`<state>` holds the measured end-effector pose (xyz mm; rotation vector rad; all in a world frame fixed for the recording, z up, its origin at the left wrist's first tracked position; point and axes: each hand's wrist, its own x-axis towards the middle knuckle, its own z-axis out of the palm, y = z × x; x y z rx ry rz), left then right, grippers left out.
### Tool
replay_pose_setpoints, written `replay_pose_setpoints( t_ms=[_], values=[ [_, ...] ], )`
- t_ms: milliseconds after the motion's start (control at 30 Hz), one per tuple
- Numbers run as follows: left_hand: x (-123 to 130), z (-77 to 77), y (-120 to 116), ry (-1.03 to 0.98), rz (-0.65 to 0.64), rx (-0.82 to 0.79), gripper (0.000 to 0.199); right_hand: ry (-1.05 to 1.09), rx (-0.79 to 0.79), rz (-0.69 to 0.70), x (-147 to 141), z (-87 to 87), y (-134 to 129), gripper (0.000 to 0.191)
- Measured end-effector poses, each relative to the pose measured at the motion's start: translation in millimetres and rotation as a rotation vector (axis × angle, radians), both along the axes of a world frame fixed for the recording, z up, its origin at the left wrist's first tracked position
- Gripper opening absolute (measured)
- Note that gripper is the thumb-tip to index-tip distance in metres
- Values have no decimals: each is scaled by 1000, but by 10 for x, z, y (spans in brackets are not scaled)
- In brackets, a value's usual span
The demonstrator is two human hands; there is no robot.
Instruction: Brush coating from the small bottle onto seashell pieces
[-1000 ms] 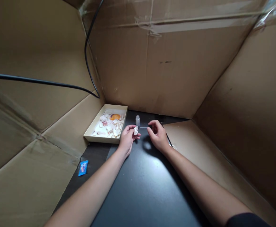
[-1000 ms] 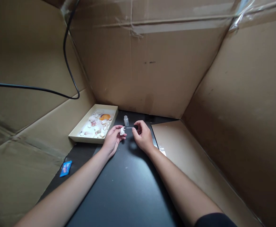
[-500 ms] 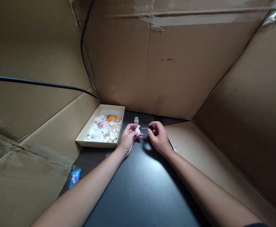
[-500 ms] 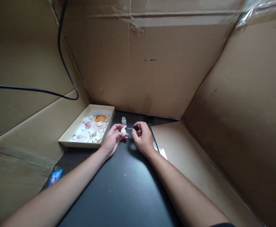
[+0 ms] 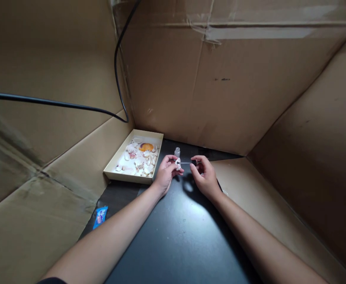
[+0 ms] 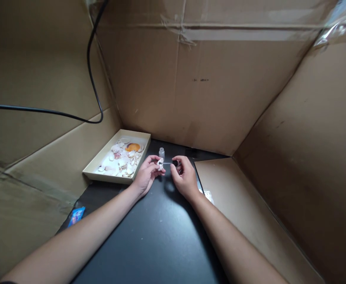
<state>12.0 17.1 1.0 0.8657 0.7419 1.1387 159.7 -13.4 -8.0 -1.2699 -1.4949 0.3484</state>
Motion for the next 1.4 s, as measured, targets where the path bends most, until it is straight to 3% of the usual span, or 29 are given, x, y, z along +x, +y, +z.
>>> replay_pose_setpoints(
  t_ms=[433, 867, 1267, 1400],
  values=[
    [4, -15, 11, 10, 13, 12, 29, -14, 19, -33, -1, 18, -7, 14],
    [9, -7, 5, -7, 17, -11, 31, 57, -55, 56, -18, 23, -38, 17],
    [6, -8, 11, -12, 23, -16, 29, 51, -86, 25, -13, 8, -37, 14],
    [7, -9, 7, -24, 16, -17, 30, 85, -119, 88, -15, 1, -29, 17]
  ],
)
